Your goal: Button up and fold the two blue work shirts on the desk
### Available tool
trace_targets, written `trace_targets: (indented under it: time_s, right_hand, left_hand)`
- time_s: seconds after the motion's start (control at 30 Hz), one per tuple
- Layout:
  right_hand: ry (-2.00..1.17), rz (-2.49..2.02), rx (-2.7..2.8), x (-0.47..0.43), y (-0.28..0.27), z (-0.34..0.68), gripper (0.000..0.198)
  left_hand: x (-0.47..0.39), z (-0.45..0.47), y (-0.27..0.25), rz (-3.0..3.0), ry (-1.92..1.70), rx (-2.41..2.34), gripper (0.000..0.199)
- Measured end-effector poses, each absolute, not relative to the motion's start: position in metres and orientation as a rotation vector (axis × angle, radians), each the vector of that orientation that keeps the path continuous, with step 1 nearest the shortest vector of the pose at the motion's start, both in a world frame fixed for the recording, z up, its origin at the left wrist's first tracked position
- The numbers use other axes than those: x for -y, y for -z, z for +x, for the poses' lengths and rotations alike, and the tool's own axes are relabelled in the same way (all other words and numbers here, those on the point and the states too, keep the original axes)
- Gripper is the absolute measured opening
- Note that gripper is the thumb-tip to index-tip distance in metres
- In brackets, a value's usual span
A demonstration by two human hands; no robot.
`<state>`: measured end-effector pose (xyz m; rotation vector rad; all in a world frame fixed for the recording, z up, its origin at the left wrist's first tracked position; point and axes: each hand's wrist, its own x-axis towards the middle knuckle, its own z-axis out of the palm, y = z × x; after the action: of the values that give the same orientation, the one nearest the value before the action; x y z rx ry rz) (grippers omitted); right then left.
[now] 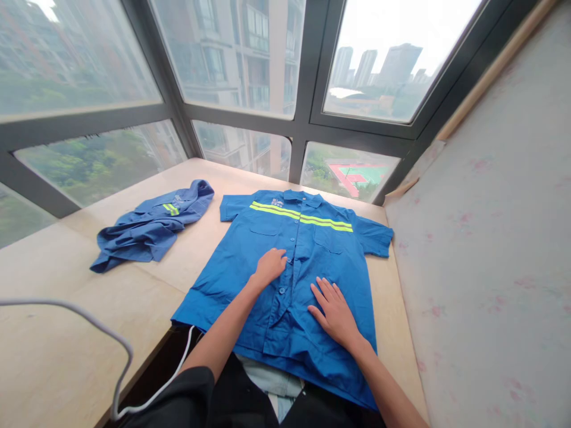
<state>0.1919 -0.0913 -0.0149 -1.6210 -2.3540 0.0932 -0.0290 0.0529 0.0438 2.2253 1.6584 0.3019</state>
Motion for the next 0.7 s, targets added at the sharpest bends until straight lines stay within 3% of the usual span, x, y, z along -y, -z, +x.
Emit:
trace_targets:
  time_s: [0.2,0.47,0.6,0.7]
  right_hand:
    - [-0.193,-1.64,2.342,0.09,0.006,0.193,0.056]
    - [-0.483,-1.825,2.081,0.043,-0.043,0.161,0.038]
    - [-0.426,-1.519,2.217,0.002,-0.054,0.13,0.039]
    - [-0.32,-1.641,2.372,-0.026,-0.052,0.12,0.034]
  left_hand:
    - [-0.063,-0.02,-0.023,2.23,-0.407,-1.611,0.024]
    - [-0.051,-0.028,-0.009,2.255,-0.725,-1.447,0.018]
    - [-0.052,-0.027,-0.012,2.23,-0.68,-1.465,0.016]
    - [-0.053,-0.028,-0.011,2.195,-0.642,-1.474,0.015]
